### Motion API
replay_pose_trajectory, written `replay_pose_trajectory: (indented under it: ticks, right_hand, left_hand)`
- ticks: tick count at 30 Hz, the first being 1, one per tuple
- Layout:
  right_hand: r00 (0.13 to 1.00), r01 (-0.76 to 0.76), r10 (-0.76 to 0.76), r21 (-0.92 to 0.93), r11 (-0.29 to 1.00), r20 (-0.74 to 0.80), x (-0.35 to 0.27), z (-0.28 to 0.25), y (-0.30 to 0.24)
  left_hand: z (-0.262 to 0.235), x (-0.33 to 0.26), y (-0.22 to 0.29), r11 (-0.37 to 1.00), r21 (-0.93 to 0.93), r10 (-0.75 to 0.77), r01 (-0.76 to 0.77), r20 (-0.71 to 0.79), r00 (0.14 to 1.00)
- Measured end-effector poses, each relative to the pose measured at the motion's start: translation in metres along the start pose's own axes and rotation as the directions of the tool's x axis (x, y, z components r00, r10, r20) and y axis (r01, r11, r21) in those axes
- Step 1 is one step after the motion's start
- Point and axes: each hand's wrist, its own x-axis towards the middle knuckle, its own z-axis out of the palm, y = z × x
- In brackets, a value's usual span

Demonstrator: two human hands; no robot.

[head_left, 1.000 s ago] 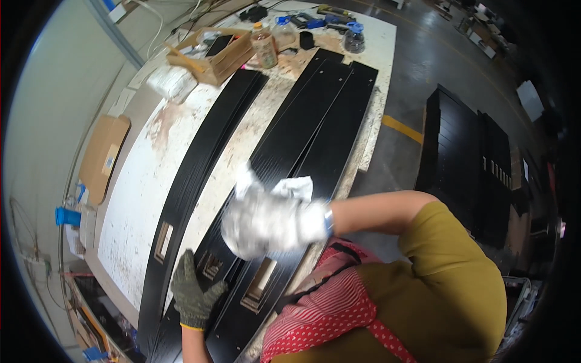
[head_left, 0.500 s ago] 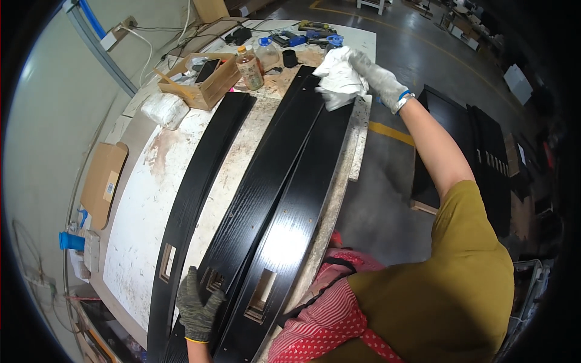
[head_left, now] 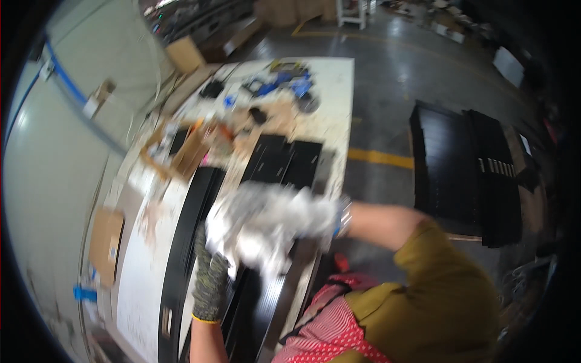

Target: Cleaning and applying a finish or polish to black-painted wood furniture panels using a rag and a bottled liquid.

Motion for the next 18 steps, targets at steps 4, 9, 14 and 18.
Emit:
replay_pose_trajectory:
  ticks: [4,9,14,18]
  right_hand:
    - [0.915,-0.33,0.395,0.41,0.85,-0.084,0.024,-0.038,-0.021]
    - [0.791,-0.506,0.603,0.44,0.742,-0.108,0.0,-0.09,0.002]
    - [0.775,-0.616,0.632,-0.224,0.755,-0.002,0.009,-0.151,-0.03]
    - [0.769,-0.626,0.628,-0.055,0.778,0.119,0.004,-0.177,0.001]
  left_hand:
    - [0.031,0.048,0.011,0.692,-0.593,-0.436,0.411,0.11,0.893]
    - [0.029,0.11,0.064,0.761,0.611,0.224,-0.219,0.068,0.972]
    - [0.008,0.138,0.042,0.886,0.335,0.317,-0.32,0.065,0.946]
    - [0.009,0.155,0.058,0.927,-0.299,-0.192,0.228,0.146,0.97]
